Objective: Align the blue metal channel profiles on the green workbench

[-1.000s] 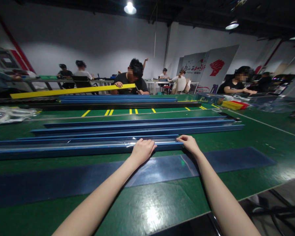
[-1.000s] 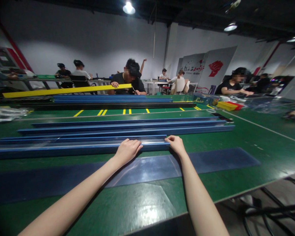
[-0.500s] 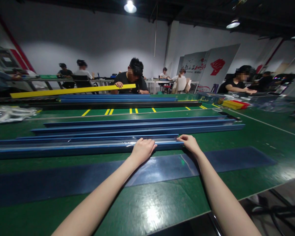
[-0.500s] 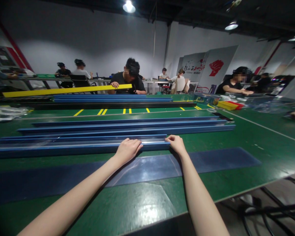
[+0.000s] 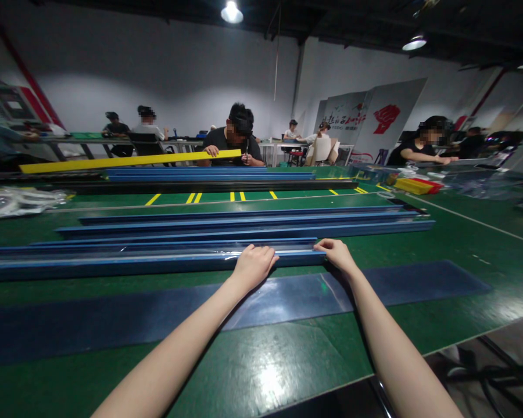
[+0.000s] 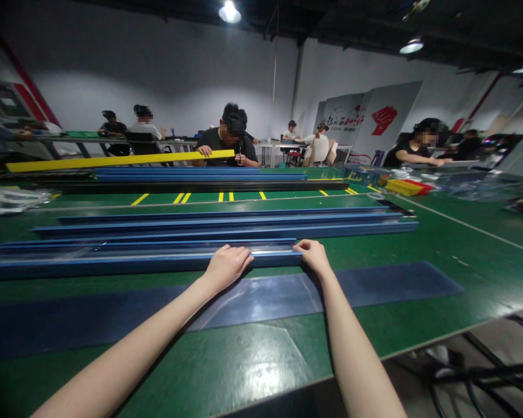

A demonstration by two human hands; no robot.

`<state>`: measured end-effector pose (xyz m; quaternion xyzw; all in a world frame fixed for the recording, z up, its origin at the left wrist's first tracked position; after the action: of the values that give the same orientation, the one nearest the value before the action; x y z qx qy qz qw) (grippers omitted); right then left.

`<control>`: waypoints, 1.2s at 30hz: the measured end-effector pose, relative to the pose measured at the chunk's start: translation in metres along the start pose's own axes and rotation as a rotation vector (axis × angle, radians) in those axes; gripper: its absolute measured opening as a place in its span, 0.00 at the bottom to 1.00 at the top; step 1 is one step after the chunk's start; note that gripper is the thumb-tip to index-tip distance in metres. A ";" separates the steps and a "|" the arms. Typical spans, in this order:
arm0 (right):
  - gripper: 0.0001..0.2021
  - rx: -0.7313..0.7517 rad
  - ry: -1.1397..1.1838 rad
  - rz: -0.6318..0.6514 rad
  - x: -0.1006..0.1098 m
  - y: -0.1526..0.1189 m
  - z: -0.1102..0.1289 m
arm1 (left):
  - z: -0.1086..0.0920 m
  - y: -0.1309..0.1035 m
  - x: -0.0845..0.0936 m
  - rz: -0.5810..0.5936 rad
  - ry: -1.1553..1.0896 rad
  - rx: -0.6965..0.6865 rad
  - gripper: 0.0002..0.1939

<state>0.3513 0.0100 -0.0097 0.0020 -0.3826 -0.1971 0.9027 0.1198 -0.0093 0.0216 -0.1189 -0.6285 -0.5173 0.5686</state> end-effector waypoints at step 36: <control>0.12 -0.028 0.016 -0.002 0.000 -0.002 -0.001 | 0.001 0.001 -0.001 0.093 -0.018 0.028 0.14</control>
<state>0.3509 0.0081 -0.0110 -0.0088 -0.3727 -0.2033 0.9054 0.1206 -0.0075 0.0211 -0.1448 -0.6343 -0.4804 0.5881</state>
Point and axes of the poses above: each hand's wrist, its own y-axis towards the middle knuckle, its own x-axis out of the back of the hand, z = x × y, the point moved 7 cm from there along y, towards the middle knuckle, and after that the axes turned 6 degrees about -x, right-handed, at the moved point
